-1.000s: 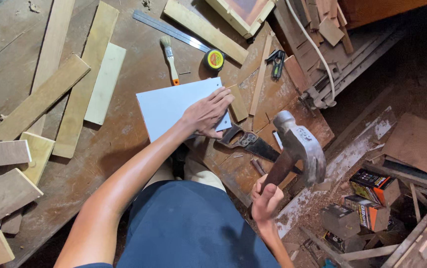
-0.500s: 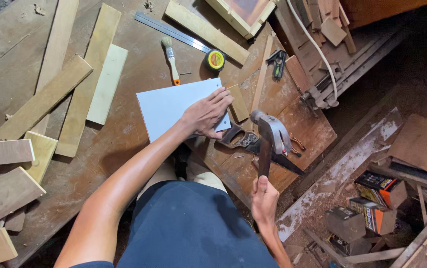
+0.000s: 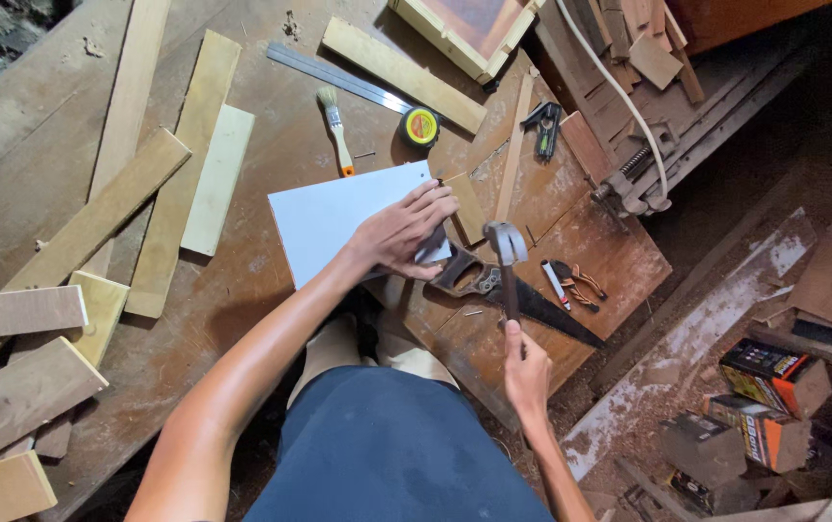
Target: The person assembles a small wooden frame by attaching a white board to wooden side pieces. They position the board, place nails, and hammer them in with a hammer. The person flips the assembly to work on the opposite side and continues nailing until the frame is secured.
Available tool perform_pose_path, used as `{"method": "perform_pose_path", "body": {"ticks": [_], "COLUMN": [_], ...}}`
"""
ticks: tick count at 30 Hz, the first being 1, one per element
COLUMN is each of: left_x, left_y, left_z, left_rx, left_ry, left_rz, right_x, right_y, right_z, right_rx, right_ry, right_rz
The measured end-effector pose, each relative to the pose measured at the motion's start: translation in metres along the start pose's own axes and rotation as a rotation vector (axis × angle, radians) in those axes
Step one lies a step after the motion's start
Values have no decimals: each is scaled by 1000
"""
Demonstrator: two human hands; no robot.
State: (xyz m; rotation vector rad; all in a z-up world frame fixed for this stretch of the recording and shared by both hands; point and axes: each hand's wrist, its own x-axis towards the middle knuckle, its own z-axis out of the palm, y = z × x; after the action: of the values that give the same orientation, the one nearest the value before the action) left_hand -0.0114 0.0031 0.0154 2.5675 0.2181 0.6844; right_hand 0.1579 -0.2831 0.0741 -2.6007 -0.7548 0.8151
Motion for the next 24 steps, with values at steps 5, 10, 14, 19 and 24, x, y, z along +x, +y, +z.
{"method": "perform_pose_path", "body": {"ticks": [5, 10, 14, 19, 24], "left_x": [-29, -55, -53, -51, -56], "left_y": [37, 126, 137, 115, 109], "left_z": [-1, 19, 45, 64, 52], "left_rx": [23, -480, -1169, -1555, -1537], "left_ry": [81, 144, 555, 1139, 1222], "left_rz": [-181, -1110, -1539, -1377, -1315], "right_x": [71, 131, 161, 174, 159], "right_y": [20, 36, 56, 78, 64], "right_z": [-6, 3, 17, 34, 33], "right_rx": [51, 23, -70, -78, -47], "right_ry": [258, 364, 403, 382, 421], "right_rz": [-125, -11, -14, -91, -201]}}
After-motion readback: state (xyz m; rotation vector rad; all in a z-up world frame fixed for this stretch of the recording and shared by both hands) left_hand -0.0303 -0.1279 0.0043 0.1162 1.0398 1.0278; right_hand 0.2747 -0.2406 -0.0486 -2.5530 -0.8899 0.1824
